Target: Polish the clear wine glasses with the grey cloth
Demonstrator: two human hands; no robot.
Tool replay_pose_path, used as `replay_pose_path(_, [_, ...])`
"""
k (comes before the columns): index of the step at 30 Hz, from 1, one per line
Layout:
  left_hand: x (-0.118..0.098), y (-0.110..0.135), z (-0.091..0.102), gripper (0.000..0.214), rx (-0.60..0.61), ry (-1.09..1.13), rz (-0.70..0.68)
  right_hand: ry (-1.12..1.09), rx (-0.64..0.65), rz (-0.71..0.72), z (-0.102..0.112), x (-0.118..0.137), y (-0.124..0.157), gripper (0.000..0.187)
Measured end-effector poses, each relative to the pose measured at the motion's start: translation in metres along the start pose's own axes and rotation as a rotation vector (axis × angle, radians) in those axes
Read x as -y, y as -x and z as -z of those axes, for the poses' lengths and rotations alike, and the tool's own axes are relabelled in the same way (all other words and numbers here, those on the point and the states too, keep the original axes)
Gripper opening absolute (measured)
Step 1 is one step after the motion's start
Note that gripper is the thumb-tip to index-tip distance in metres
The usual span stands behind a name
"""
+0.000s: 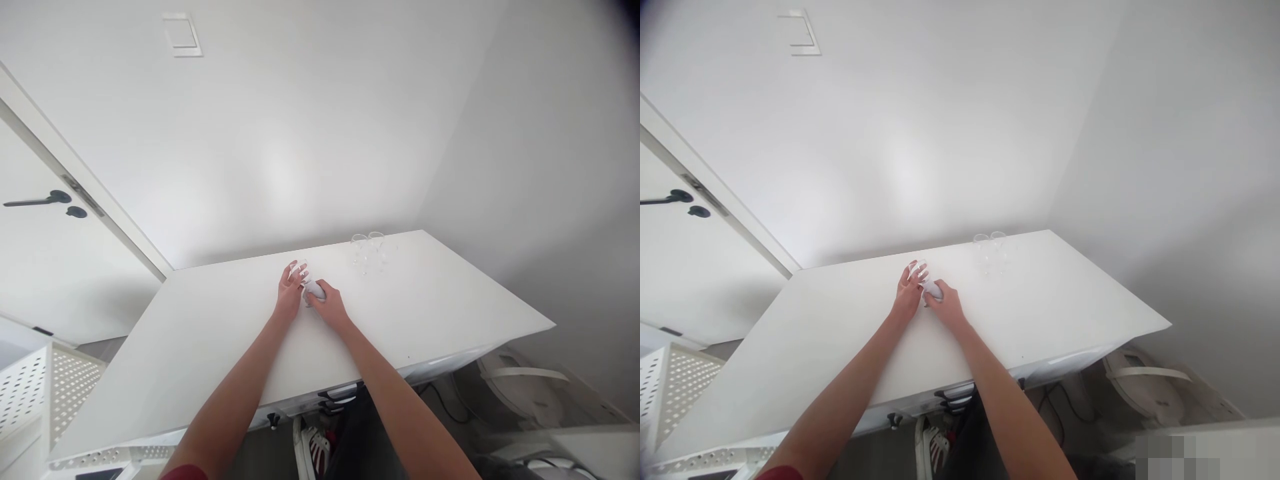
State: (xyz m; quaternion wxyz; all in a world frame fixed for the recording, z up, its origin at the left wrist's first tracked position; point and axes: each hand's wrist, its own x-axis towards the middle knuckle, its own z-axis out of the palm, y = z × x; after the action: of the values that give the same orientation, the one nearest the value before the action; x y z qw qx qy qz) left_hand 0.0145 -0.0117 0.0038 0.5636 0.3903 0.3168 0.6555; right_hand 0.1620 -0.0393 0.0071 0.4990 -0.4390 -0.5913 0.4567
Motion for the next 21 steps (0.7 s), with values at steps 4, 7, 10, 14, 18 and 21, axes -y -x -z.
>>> replay_pose_path(4, [-0.001,-0.002,0.001,0.065,-0.002,0.017,-0.017,-0.308,-0.177,-0.149,0.007,-0.007,-0.008,0.031])
replay_pose_path(7, [-0.002,-0.002,0.002,0.068,-0.047,-0.017,-0.063,-0.545,-0.294,-0.232,0.013,-0.01,-0.012,0.035])
replay_pose_path(10, [-0.003,-0.002,0.002,0.07,-0.085,-0.032,-0.112,-0.662,-0.206,-0.298,0.013,-0.011,-0.013,0.039])
replay_pose_path(14, [-0.003,0.001,-0.001,0.071,-0.067,-0.066,-0.178,-0.67,-0.002,-0.36,0.007,-0.017,-0.014,0.041])
replay_pose_path(18, [-0.006,0.008,-0.008,0.071,0.057,-0.137,-0.18,-0.445,-0.13,-0.262,0.008,-0.028,-0.016,0.035])
replay_pose_path(21, [-0.01,0.013,-0.014,0.07,0.121,-0.198,-0.161,-0.237,-0.305,-0.196,0.014,-0.034,-0.016,0.03])
